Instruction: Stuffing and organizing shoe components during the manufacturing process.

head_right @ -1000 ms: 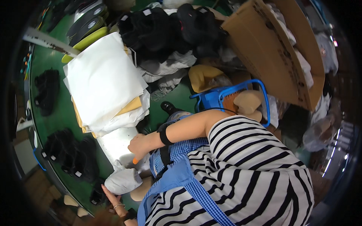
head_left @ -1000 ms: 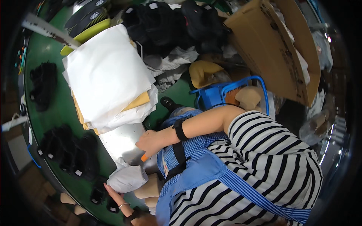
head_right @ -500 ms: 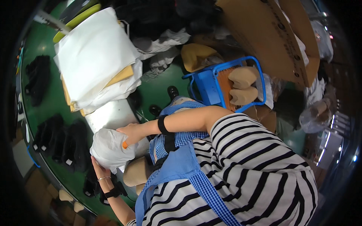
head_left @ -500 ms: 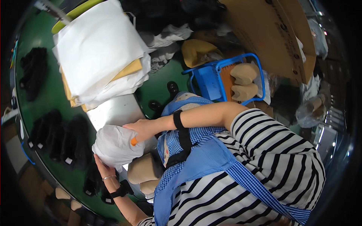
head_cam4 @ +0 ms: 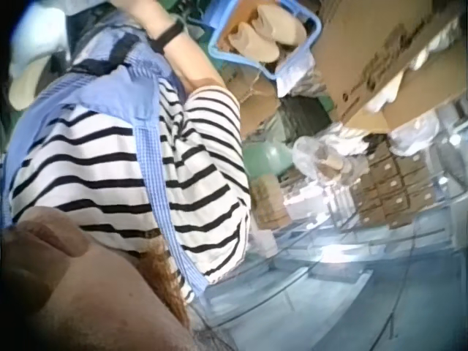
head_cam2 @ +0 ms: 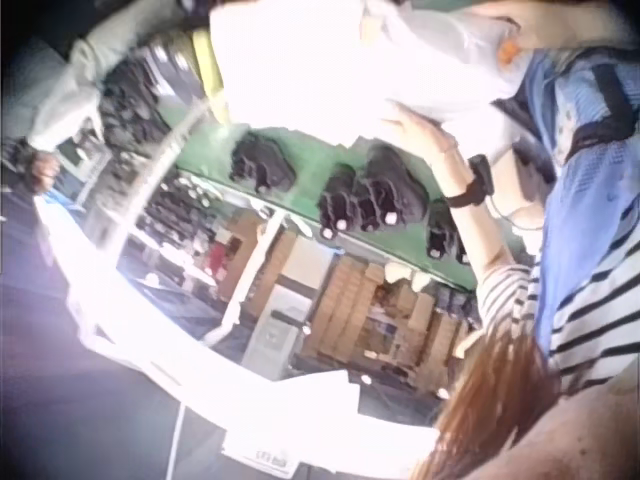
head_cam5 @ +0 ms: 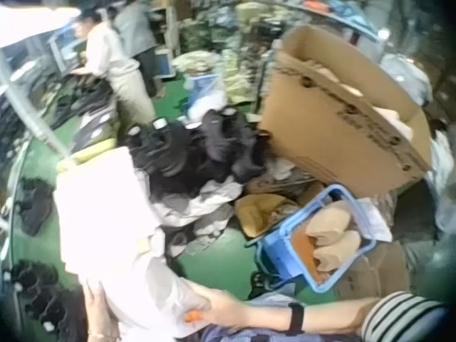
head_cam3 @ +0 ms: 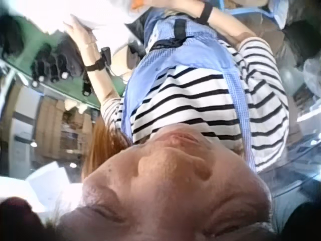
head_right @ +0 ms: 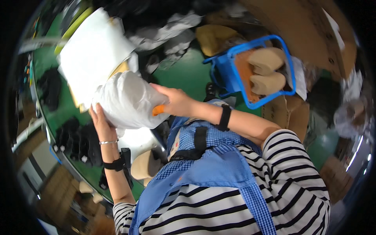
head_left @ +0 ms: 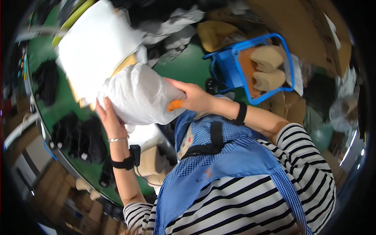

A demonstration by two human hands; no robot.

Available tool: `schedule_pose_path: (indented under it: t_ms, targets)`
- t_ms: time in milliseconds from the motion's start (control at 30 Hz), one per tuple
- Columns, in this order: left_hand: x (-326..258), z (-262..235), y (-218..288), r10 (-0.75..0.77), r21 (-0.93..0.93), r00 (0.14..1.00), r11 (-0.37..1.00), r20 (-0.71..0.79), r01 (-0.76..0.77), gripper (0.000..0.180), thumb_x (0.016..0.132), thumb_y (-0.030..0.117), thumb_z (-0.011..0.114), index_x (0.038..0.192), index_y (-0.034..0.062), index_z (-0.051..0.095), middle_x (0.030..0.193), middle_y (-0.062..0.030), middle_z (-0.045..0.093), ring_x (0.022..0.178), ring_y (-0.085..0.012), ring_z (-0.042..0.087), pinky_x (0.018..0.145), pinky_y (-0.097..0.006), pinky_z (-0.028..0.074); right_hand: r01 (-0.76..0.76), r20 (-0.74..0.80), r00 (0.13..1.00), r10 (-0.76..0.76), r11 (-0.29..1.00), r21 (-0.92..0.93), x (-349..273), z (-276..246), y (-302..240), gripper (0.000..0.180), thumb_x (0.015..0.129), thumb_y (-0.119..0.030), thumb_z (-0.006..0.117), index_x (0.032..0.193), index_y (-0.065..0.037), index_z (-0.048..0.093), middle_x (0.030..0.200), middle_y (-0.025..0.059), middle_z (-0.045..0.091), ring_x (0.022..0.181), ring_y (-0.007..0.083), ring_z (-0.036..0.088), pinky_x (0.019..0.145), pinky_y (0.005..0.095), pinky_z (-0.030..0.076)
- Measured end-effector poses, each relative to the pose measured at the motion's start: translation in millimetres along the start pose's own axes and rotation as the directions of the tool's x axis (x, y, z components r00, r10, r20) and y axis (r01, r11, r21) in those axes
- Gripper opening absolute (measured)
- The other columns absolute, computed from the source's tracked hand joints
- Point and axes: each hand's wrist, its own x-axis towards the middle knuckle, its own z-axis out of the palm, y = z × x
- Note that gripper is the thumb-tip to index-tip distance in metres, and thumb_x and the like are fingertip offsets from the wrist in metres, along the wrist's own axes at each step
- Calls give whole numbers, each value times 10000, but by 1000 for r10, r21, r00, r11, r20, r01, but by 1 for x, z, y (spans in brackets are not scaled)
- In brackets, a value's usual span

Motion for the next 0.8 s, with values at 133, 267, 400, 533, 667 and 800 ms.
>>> schedule_pose_path:
  t_ms: [133, 267, 400, 533, 667, 800]
  targets:
    - [-6, 54, 11, 14, -26, 987, 1000, 158, -10, 526, 951, 295, 475, 1402, 131, 258, 1343, -122, 417, 1202, -240, 420, 1000, -366, 360, 7, -205, 978, -37, 990, -143, -40, -31, -13, 807, 719, -220, 760, 1384, -51, 335, 1235, 179, 537, 1130, 209, 528, 926, 301, 418]
    - [-12, 121, 8, 34, -21, 956, 999, 292, -29, 548, 952, 310, 466, 1412, 129, 231, 1373, -134, 375, 1234, -259, 393, 1034, -387, 326, 72, -351, 929, -116, 988, -135, -70, -70, -10, 827, 717, -257, 753, 1394, -66, 319, 1236, 200, 528, 1118, 243, 542, 921, 311, 421]
    - [-11, 165, -37, -45, -9, 835, 998, 548, 60, 520, 947, 329, 462, 1381, 133, 252, 1367, -110, 369, 1258, -268, 362, 1058, -437, 287, -99, -434, 900, 34, 987, -127, -115, -106, 4, 821, 723, -252, 733, 1403, -89, 303, 1260, 171, 522, 1117, 231, 541, 928, 305, 423]
    - [-17, 176, -93, -197, 89, 791, 980, 580, 178, 564, 928, 387, 446, 1397, 183, 210, 1395, -98, 330, 1276, -277, 344, 1028, -464, 332, -184, -547, 837, 21, 952, -246, -152, -101, -4, 793, 692, -280, 738, 1362, -70, 372, 1266, 195, 506, 1165, 298, 500, 956, 338, 401]
    - [-16, 156, -82, -172, -51, 887, 975, 429, 214, 533, 931, 352, 444, 1389, 137, 276, 1396, -72, 355, 1281, -222, 337, 1066, -374, 273, -120, -491, 867, -87, 919, -374, -124, -88, -17, 757, 667, -208, 784, 1327, -89, 432, 1238, 170, 531, 1099, 309, 550, 899, 343, 453]
    - [-17, 77, -51, -220, -269, 925, 913, 311, 307, 597, 939, 500, 353, 1390, 112, 309, 1396, -66, 390, 1282, -230, 369, 1038, -379, 327, 71, -184, 968, -171, 888, -455, -72, -63, -45, 760, 669, -193, 778, 1334, -92, 424, 1229, 162, 541, 1094, 298, 557, 896, 340, 456]
